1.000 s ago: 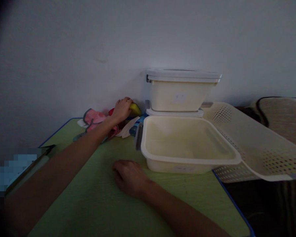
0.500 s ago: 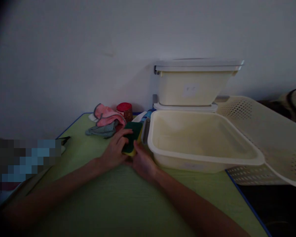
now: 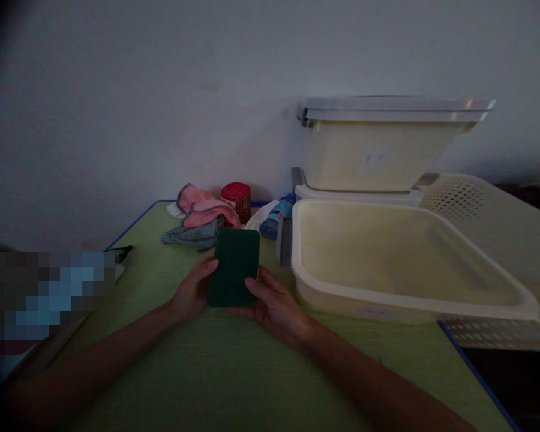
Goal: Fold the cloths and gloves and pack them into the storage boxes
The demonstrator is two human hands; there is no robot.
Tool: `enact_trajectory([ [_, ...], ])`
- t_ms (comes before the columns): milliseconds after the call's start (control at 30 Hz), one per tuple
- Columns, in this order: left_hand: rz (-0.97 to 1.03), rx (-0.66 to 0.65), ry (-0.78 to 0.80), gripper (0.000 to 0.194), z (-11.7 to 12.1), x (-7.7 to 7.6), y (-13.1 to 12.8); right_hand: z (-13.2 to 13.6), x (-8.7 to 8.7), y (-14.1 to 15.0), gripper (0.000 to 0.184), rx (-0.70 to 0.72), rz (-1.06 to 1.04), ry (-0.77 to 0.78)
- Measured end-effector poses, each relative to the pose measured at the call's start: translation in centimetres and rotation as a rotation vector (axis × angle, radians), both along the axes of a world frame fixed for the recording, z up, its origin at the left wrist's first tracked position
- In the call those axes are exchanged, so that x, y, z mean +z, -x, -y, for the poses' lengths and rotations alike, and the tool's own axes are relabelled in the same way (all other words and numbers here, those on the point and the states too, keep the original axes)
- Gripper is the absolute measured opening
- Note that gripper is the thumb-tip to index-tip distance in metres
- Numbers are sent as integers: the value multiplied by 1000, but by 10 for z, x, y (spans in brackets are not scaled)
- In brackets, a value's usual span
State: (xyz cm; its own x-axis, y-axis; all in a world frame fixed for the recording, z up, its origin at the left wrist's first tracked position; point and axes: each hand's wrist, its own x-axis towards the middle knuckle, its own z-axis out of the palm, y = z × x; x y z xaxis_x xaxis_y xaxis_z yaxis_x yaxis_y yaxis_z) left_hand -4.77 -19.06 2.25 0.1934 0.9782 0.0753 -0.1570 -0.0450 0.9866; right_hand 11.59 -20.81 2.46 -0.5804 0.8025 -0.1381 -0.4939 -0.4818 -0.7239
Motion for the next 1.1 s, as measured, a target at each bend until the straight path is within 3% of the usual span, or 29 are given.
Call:
enact_trajectory([
  [100,109,-79,189,52,-1,0,2,1,-2,-1,33,11,27,-11],
  [267,170,-84,260,41,-4,-1,4,1,-2,-2,48,-10,61,2],
  [367,161,-68,267,37,-6,-2,2,1,-1,-2,46,-14,62,4],
  [667,80,-30,239,32,-5,0,-1,0,-1,-3,46,-24,92,4],
  [833,13,6,191,40,-2,-1,-5,1,-1,-1,47,-55,102,9],
  [1100,-23,-94,-55,37,7,7,-3,2,-8,-2,41,-130,273,-153],
])
